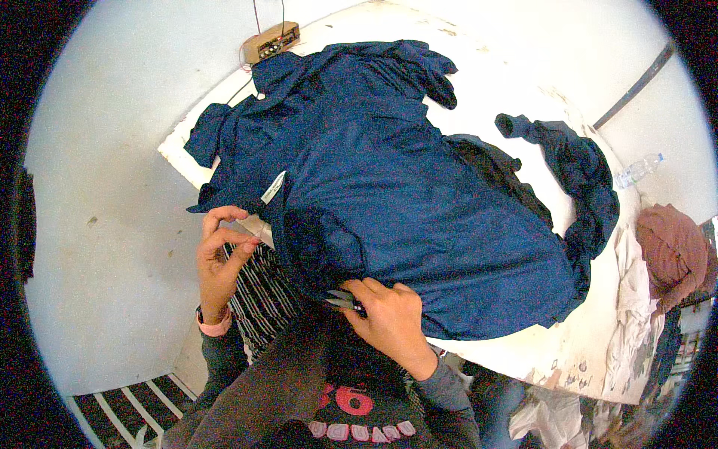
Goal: The person uses small scissors to trim loose threads and fabric edges from a dark blue garment laid on a white table. The person repeatedly repositions the garment to access different areas and continues cutting small threads throughout the clip.
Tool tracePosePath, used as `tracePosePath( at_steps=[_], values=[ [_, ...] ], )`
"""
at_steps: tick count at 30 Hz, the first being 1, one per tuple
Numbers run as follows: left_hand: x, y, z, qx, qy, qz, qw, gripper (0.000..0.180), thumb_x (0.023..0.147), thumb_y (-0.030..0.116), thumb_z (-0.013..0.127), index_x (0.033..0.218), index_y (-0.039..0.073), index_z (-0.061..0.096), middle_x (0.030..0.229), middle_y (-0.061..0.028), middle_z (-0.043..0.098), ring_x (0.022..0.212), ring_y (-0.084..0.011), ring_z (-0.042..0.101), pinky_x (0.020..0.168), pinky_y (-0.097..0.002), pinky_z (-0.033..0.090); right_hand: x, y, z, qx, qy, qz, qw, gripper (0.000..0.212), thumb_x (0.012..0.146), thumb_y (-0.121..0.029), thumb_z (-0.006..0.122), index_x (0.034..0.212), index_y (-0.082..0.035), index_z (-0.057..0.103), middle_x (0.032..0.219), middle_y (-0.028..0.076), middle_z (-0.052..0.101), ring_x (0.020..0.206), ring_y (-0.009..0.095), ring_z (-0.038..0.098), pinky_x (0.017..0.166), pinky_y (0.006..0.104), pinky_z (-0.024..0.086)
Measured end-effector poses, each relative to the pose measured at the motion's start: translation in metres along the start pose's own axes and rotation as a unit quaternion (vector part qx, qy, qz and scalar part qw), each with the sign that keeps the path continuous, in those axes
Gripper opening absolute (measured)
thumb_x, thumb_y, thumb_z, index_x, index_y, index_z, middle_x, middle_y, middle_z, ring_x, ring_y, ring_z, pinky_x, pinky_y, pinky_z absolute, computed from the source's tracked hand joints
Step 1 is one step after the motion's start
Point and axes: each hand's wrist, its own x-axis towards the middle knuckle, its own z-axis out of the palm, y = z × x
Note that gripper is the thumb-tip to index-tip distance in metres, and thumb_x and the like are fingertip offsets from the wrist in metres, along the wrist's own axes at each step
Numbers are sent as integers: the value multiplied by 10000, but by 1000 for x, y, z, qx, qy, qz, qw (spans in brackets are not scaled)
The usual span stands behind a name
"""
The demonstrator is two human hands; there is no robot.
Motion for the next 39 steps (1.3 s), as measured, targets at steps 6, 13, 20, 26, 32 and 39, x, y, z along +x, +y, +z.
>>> tracePosePath(
  at_steps=[6,13,20,26,32,39],
  values=[
    [-12,18,-3,5,-28,18,999,114,740,195,864,847,166,837,1225,-52,685,1156,-245,556,1017,-401,392,11,-15,-12,66,81,0,995,265,804,-207,839,1037,-129,739,845,29,727,648,205,676,596,335,458],
    [-14,33,8,57,-59,60,995,121,751,210,848,872,224,850,1277,-47,662,1198,-268,529,1036,-421,340,40,-33,-19,18,228,-87,970,290,798,-111,848,1046,-58,707,868,52,728,644,203,659,569,331,396],
    [-19,36,10,91,-71,71,991,131,747,195,845,874,229,846,1294,-39,659,1216,-271,514,1030,-422,334,65,-40,-9,-71,235,-128,961,283,804,-74,832,1055,-60,702,900,50,745,643,178,661,560,320,368],
    [-7,21,-9,165,65,82,981,223,772,174,829,993,202,831,1307,-27,663,1242,-264,544,1075,-453,318,60,-34,-13,-61,264,-110,956,285,796,-81,842,1041,-46,701,911,60,752,645,211,662,563,332,386],
    [13,13,-3,320,99,61,940,407,834,219,815,1233,210,733,1258,1,684,1170,-237,613,1044,-419,332,44,-25,-21,25,295,-25,955,272,835,-109,841,1048,-29,693,861,103,707,688,273,666,643,371,483],
    [44,16,53,241,-10,237,941,273,850,255,810,1101,169,746,1175,25,715,1157,-189,641,976,-375,384,37,-24,-17,30,284,-36,958,294,829,-128,827,1073,-48,684,930,91,727,689,262,660,605,365,450]
  ],
)
